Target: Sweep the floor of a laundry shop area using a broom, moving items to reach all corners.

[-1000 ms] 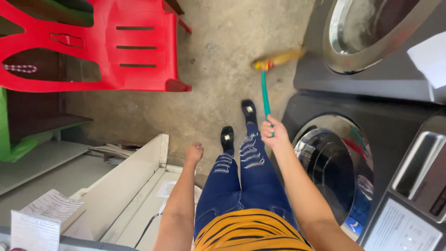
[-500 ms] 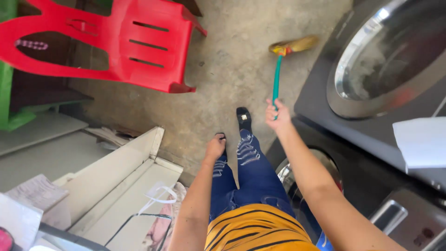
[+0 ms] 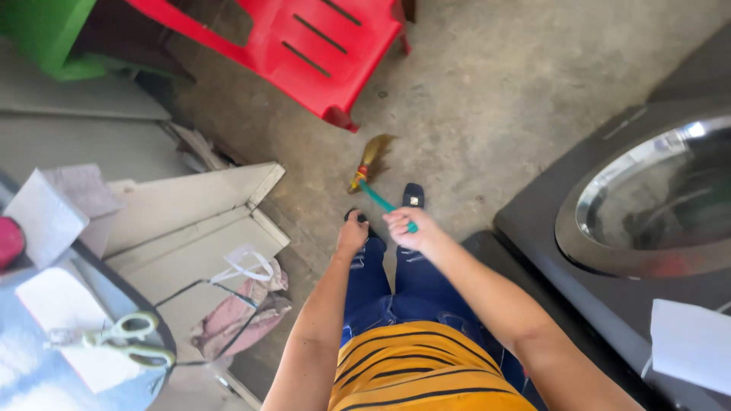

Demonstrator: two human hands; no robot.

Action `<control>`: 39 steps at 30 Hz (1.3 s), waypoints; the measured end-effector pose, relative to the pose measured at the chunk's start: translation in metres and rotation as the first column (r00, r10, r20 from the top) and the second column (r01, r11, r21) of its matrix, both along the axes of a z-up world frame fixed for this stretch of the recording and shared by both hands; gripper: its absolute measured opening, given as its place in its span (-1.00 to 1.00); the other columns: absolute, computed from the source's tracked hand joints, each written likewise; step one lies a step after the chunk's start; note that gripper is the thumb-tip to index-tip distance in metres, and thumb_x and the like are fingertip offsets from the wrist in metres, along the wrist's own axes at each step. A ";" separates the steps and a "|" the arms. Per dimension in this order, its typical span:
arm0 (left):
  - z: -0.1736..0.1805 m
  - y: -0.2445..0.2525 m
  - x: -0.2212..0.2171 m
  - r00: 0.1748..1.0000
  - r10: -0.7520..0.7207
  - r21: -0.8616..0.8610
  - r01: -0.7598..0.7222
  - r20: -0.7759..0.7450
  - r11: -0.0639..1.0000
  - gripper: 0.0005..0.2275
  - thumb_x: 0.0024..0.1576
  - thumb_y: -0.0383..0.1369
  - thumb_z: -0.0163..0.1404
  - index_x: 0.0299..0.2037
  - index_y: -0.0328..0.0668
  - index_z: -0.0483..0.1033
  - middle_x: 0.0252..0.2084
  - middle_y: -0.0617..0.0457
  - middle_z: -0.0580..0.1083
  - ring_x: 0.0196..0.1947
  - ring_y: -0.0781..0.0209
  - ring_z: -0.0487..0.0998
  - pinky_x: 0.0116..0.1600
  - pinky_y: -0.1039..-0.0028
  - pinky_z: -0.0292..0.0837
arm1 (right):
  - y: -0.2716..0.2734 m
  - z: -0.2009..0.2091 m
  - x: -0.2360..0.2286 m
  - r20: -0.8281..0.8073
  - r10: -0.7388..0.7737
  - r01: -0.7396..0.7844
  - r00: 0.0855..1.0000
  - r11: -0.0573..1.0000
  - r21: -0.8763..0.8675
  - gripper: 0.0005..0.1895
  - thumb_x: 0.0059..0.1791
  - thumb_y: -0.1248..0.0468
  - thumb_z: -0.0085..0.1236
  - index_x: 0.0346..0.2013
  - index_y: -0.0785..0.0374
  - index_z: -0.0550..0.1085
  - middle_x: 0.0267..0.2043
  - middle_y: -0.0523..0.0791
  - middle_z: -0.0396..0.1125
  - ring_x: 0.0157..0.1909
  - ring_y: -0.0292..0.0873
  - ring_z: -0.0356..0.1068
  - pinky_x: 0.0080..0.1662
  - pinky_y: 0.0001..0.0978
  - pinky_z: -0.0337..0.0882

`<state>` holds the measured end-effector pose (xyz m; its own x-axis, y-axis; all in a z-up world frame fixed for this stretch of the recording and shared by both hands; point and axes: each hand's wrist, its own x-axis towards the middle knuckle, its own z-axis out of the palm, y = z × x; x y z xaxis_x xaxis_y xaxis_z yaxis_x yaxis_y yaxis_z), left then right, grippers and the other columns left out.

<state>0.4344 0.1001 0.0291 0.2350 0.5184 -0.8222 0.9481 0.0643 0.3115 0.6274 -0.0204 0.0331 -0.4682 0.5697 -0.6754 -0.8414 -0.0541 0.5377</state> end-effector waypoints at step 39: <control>-0.133 0.096 -0.127 0.899 0.432 0.065 -0.437 0.075 0.897 -0.65 0.19 -0.21 -0.09 0.18 -0.03 0.44 -0.14 -0.20 0.59 -0.06 -0.20 0.64 -0.08 0.03 0.61 | 0.342 -0.009 -0.129 0.459 0.730 -0.836 0.506 0.546 0.052 -0.67 0.09 0.22 0.09 -0.46 0.04 0.16 -0.58 -0.38 0.00 -0.69 -0.48 0.05 -0.63 -0.70 0.04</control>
<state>0.3075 0.1957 -0.1039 0.0173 0.6415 -0.7670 0.8117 0.4389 0.3854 0.4981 0.3213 0.0237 -0.5698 0.2463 -0.7840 -0.4948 -0.8645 0.0881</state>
